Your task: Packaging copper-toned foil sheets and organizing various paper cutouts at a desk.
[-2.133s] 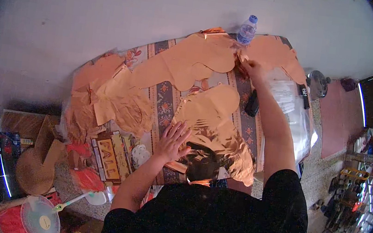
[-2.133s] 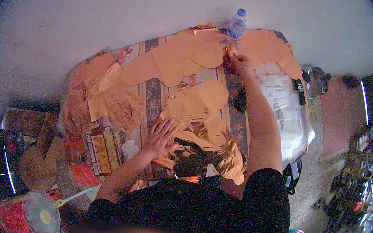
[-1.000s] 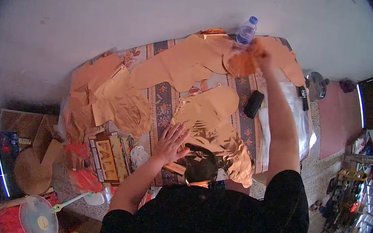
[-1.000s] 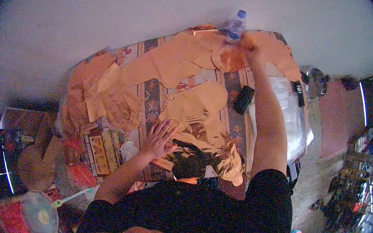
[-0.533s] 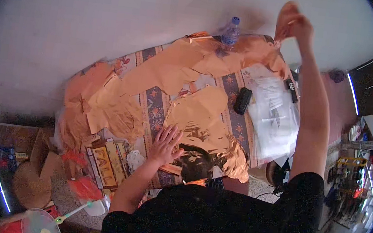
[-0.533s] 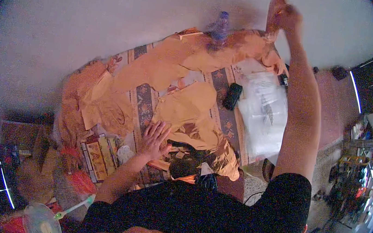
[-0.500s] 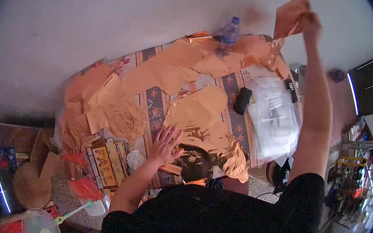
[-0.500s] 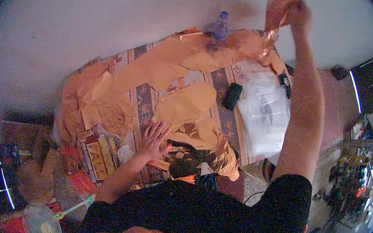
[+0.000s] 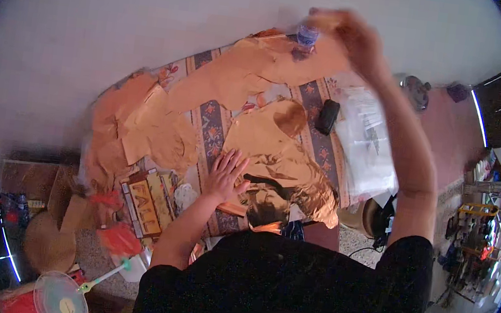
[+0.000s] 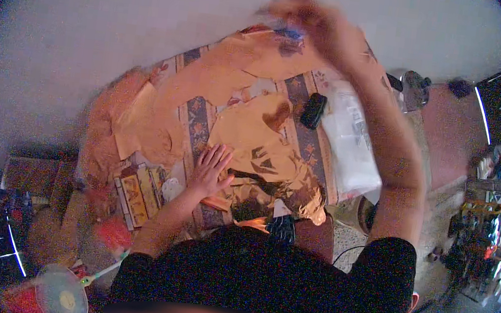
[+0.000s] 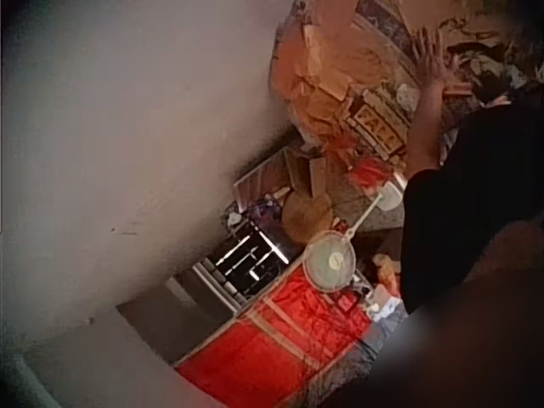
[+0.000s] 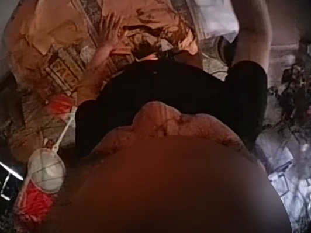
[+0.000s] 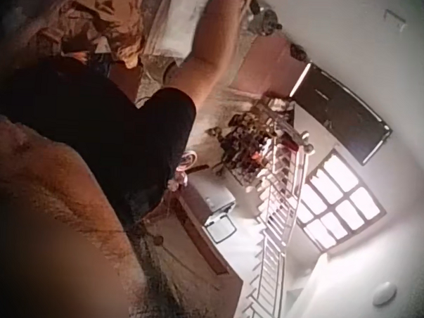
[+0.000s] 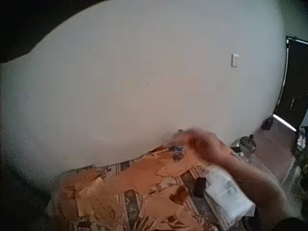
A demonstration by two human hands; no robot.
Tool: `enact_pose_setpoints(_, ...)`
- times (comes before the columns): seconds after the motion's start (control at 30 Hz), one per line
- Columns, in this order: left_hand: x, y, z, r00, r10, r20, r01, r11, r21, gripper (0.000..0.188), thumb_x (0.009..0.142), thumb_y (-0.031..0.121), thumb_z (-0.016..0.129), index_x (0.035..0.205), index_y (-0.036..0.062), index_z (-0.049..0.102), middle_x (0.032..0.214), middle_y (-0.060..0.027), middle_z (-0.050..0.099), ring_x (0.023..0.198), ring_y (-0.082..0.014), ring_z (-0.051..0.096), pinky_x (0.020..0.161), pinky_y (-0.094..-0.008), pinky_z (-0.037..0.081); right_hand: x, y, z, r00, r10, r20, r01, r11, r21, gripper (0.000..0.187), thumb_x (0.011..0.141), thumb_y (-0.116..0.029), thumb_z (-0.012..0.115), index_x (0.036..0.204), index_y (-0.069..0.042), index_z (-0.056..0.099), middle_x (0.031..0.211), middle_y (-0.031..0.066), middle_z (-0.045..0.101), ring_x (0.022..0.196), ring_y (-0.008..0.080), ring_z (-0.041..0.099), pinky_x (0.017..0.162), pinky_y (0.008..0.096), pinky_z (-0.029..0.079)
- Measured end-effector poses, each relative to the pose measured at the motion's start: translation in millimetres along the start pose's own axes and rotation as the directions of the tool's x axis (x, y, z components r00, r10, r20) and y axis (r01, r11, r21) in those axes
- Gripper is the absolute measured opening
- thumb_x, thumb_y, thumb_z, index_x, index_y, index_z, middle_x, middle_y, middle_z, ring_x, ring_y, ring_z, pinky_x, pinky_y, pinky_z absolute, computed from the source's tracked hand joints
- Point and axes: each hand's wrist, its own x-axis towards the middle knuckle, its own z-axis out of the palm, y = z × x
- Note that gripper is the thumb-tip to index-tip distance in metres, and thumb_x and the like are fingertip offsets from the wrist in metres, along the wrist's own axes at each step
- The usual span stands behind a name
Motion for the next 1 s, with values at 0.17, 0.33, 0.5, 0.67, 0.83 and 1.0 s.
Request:
enact_pose_setpoints(0.17,1.3,0.9,-0.3,0.999,-0.013,0.040,0.011,0.999,0.043,0.067,0.085,0.046,0.056,0.139,0.0108,0.040,0.146,-0.0144,0.035,0.136,-0.0323,0.029,0.111,-0.0489,0.021,-89.5,-4.7,114.1,0.796,-0.421,0.436,0.407,0.904,0.129,0.044,0.072,-0.011,0.068,0.113,-0.002,0.058,0.116,0.0135,0.060,0.110,0.0293,0.057,0.092,0.0409,0.046)
enact_pose_setpoints(0.33,-6.2,-10.2,11.6,0.997,-0.048,0.056,0.050,0.999,-0.021,0.067,0.080,0.039,0.059,0.133,0.0011,0.045,0.144,-0.0162,0.036,0.140,-0.0274,0.022,0.116,-0.0462,0.014,-198.5,-20.2,171.8,0.600,-0.497,0.626,0.509,0.842,0.180,0.019,0.078,-0.019,0.055,0.095,-0.011,0.058,0.093,0.0094,0.059,0.092,0.0272,0.060,0.079,0.0432,0.046)
enact_pose_setpoints(0.5,6.1,6.2,-19.1,0.889,-0.147,0.434,0.039,0.968,0.248,0.061,0.079,0.040,0.059,0.127,0.0015,0.052,0.144,-0.0159,0.037,0.139,-0.0282,0.023,0.116,-0.0465,0.011,-253.8,-30.8,154.8,0.584,-0.446,0.679,0.433,0.878,0.204,0.022,0.082,-0.021,0.052,0.101,-0.012,0.060,0.096,0.0096,0.059,0.091,0.0285,0.060,0.081,0.0454,0.047)
enact_pose_setpoints(0.67,-2.5,-0.2,-0.9,0.999,-0.018,0.050,0.016,0.999,0.039,0.062,0.083,0.047,0.053,0.123,-0.0013,0.053,0.141,-0.0188,0.040,0.137,-0.0338,0.028,0.112,-0.0484,0.020,-285.1,-31.6,133.9,0.619,-0.276,0.735,0.175,0.961,0.213,0.027,0.082,-0.020,0.059,0.104,-0.005,0.059,0.113,0.0121,0.061,0.112,0.0277,0.056,0.096,0.0417,0.043)
enact_pose_setpoints(0.83,-2.8,-3.5,1.6,0.999,-0.024,0.049,0.023,0.999,0.030,0.064,0.084,0.050,0.052,0.131,0.0079,0.049,0.149,-0.0127,0.029,0.140,-0.0277,0.021,0.114,-0.0455,0.014,-293.3,-32.5,114.4,0.539,-0.211,0.816,0.345,0.938,0.014,0.025,0.081,-0.017,0.063,0.103,-0.006,0.059,0.112,0.0104,0.061,0.114,0.0298,0.053,0.099,0.0421,0.038)
enact_pose_setpoints(1.0,-1.4,-1.9,-1.6,0.991,-0.051,0.127,0.045,0.998,0.051,0.063,0.084,0.049,0.052,0.132,0.0079,0.049,0.152,-0.0115,0.025,0.142,-0.0264,0.017,0.114,-0.0452,0.014,-253.2,-18.5,115.6,0.392,-0.127,0.911,-0.164,0.965,0.205,0.040,0.080,-0.014,0.066,0.119,-0.008,0.056,0.129,0.0102,0.053,0.126,0.0332,0.043,0.105,0.0452,0.032)
